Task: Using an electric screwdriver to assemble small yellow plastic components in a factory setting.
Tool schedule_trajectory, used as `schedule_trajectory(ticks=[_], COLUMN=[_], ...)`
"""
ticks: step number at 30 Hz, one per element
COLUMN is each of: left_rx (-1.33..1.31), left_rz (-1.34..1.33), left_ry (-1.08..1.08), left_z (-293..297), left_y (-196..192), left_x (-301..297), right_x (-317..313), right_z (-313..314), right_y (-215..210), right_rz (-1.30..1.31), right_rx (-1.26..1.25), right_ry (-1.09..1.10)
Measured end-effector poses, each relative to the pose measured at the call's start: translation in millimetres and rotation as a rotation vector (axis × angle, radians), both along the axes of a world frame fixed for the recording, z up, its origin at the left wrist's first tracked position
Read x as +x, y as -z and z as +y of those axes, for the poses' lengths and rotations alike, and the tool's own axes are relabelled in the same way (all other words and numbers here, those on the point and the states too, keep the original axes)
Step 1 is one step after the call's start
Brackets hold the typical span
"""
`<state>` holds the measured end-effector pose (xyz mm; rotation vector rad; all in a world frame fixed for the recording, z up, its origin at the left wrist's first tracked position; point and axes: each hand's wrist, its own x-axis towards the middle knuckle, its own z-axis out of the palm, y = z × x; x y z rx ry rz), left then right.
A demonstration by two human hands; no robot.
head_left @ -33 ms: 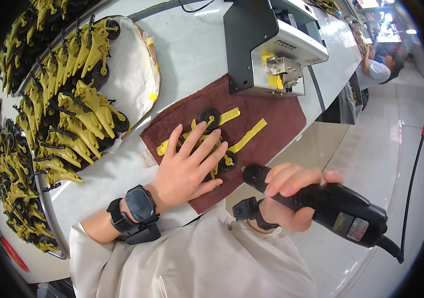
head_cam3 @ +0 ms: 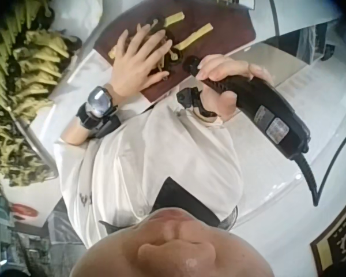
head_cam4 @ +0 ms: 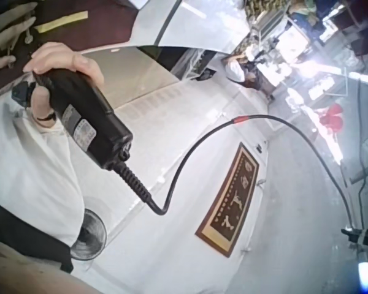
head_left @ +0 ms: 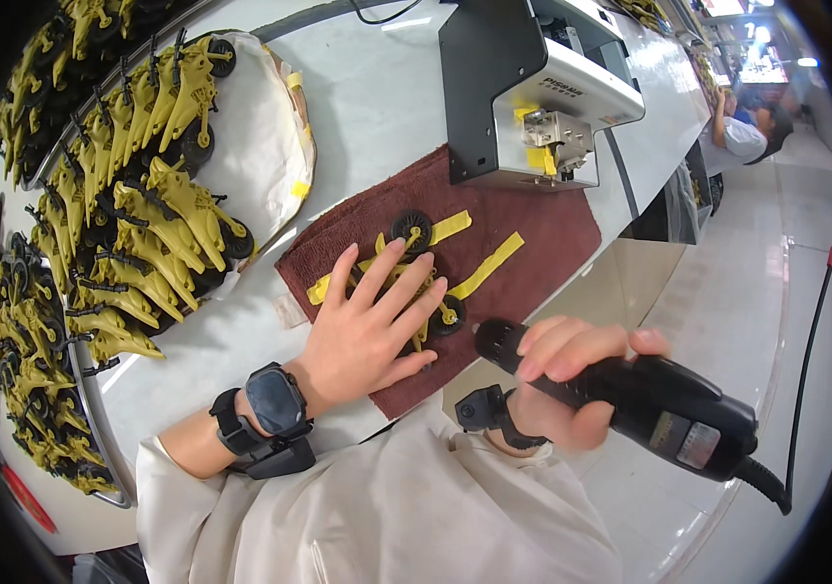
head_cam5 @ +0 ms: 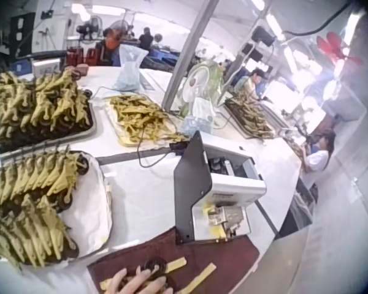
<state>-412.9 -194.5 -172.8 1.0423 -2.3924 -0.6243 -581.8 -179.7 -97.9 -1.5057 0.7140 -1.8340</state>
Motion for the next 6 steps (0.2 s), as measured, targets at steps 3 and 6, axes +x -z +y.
schedule_trajectory(ticks=[3, 6], left_rx=[-0.002, 0.004], left_rz=[-0.013, -0.041], left_ry=[0.001, 0.010], left_z=[0.1, 0.9], left_y=[0.0, 1.1], left_x=[0.0, 0.5], right_x=[-0.9, -11.5], right_z=[-1.1, -0.9], right_y=[4.1, 8.2], right_rz=[0.018, 0.071], right_rx=[0.033, 0.077], right_ry=[-0.020, -0.153])
